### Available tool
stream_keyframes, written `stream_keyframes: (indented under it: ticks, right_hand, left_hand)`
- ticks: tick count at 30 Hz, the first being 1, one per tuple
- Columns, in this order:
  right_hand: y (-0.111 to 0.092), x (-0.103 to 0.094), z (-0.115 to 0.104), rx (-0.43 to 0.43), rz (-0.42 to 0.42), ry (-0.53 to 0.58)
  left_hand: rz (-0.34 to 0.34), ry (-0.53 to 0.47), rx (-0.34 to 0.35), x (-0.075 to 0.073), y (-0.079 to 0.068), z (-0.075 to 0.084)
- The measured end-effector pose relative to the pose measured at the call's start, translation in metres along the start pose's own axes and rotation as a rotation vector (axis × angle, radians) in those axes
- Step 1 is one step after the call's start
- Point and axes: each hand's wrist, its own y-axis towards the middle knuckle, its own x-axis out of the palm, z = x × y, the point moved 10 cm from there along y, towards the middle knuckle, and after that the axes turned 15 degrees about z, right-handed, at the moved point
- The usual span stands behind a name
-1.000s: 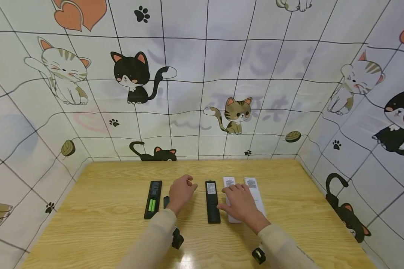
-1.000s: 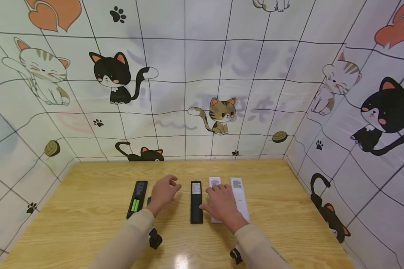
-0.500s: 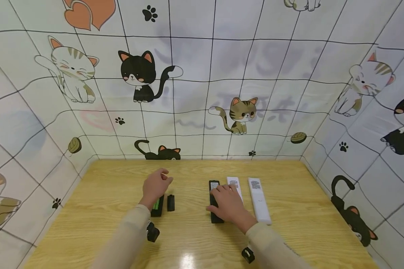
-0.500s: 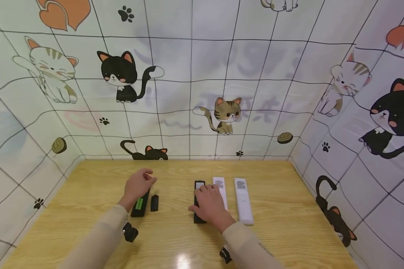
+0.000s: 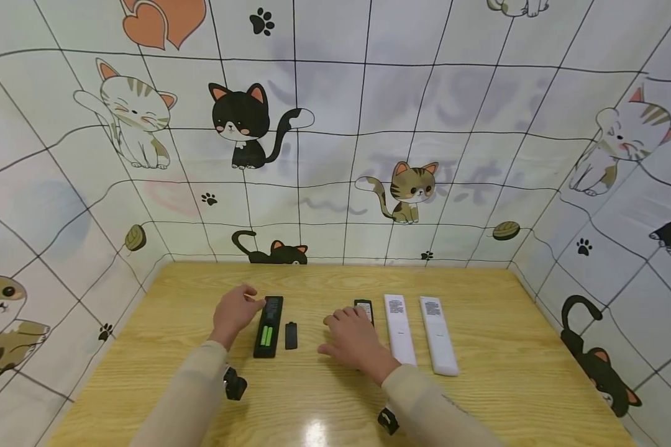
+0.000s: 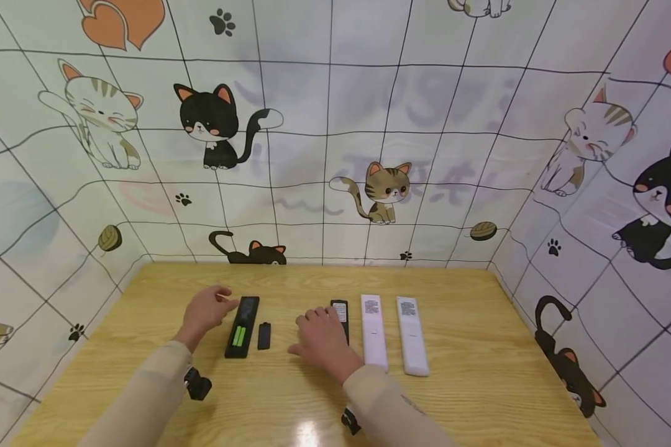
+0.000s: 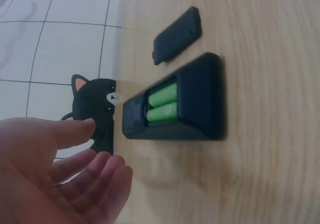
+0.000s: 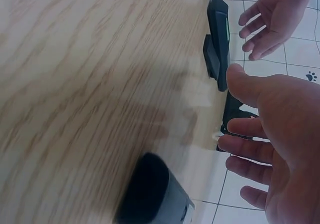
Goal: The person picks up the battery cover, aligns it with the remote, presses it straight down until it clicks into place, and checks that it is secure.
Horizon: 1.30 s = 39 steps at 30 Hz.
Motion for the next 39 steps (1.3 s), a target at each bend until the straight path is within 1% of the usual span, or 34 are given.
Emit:
stream_keyframes:
  ticks: [5, 8, 10, 13, 17, 23, 25, 30, 36, 39]
  right_hand:
    - [0.007, 0.010, -0.009, 0.002, -0.013, 0.006]
    - [0.012, 0.018, -0.014, 0.013, -0.036, 0.004]
    - [0.016, 0.023, -0.018, 0.019, -0.046, 0.014]
    - [0.022, 0.028, -0.026, 0.016, -0.058, 0.013]
    - [0.030, 0.036, -0.033, 0.009, -0.052, -0.003]
    - [0.039, 0.039, -0.041, 0.030, -0.048, 0.006]
    - [0.041, 0.040, -0.042, 0.038, -0.058, 0.008]
    - [0.042, 0.045, -0.043, 0.050, -0.079, 0.004]
    - [0.041, 0.048, -0.039, 0.065, -0.060, -0.039]
    - [0.042, 0.050, -0.037, 0.075, -0.057, -0.033]
  left_hand:
    - [-0.041, -0.001, -0.046, 0.007, -0.003, -0.012]
    - [-0.072, -0.019, -0.066, 0.013, -0.006, -0.015]
    - [-0.079, -0.030, -0.077, 0.015, -0.007, -0.016]
    - [-0.083, -0.029, -0.076, 0.017, -0.008, -0.017]
    - [-0.095, -0.007, -0.079, 0.021, -0.008, -0.017]
    - [-0.094, 0.020, -0.077, 0.025, -0.008, -0.014]
    - [-0.090, 0.037, -0.078, 0.026, -0.007, -0.014]
    - [-0.078, 0.075, -0.107, 0.031, -0.007, -0.014]
    - [-0.087, 0.041, -0.147, 0.034, -0.008, -0.012]
    - [-0.097, 0.028, -0.164, 0.035, -0.009, -0.013]
